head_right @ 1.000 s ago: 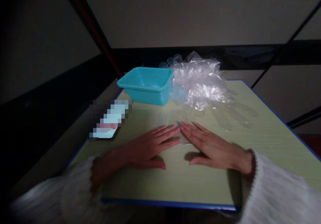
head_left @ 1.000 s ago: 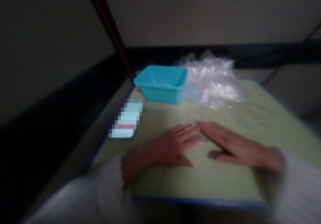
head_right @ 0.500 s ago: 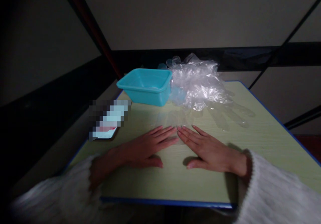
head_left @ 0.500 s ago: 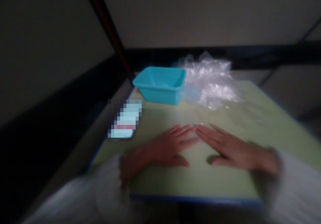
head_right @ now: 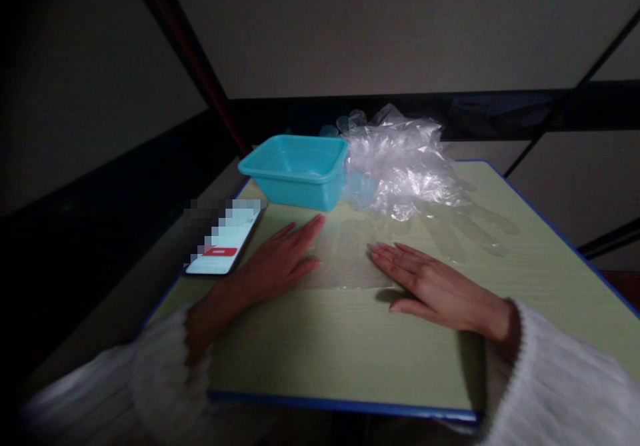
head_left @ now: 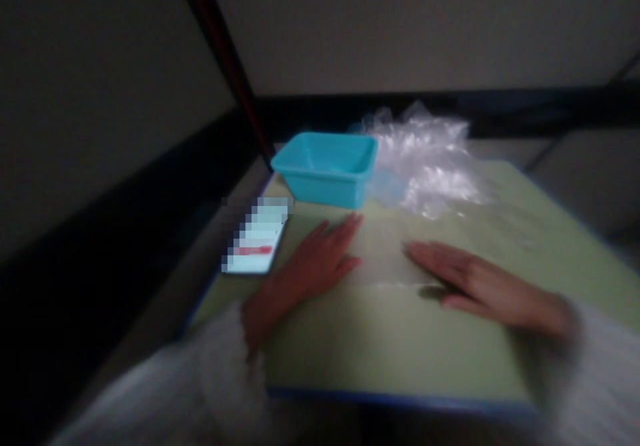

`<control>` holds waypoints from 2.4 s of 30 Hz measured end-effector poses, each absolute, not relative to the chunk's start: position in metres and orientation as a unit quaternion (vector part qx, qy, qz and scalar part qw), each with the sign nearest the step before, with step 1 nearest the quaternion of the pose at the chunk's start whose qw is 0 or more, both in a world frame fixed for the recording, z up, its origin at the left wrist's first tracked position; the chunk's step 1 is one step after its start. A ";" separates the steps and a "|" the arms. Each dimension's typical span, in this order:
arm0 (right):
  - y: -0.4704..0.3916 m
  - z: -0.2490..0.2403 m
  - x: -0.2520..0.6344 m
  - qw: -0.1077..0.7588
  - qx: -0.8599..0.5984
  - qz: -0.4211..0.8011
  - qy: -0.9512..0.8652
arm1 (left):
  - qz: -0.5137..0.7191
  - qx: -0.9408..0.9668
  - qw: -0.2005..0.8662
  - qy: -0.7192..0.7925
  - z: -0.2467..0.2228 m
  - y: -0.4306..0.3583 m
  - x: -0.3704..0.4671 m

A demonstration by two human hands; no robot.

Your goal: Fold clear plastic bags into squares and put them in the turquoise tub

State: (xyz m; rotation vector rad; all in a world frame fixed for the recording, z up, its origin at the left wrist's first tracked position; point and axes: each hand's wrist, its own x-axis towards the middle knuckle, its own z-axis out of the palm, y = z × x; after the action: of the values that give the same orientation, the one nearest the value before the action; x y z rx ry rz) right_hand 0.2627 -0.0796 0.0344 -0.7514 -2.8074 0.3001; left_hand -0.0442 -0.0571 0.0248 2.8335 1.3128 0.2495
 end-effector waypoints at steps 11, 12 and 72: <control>-0.082 0.031 0.265 0.131 -0.240 0.100 -0.957 | 0.146 0.887 -0.002 0.437 0.030 -0.059 -0.035; -0.082 0.031 0.264 0.132 -0.238 0.106 -0.956 | 0.146 0.888 0.002 0.437 0.029 -0.058 -0.035; -0.083 0.032 0.261 0.161 -0.194 -0.033 -0.967 | 0.110 0.952 0.006 0.285 0.031 -0.068 -0.030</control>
State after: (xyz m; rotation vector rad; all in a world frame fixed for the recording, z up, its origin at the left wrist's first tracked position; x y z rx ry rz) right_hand 0.2605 -0.0831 0.0318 -0.5544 -2.7608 -0.0941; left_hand -0.0295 -0.0684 0.0308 2.9803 0.8906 0.3436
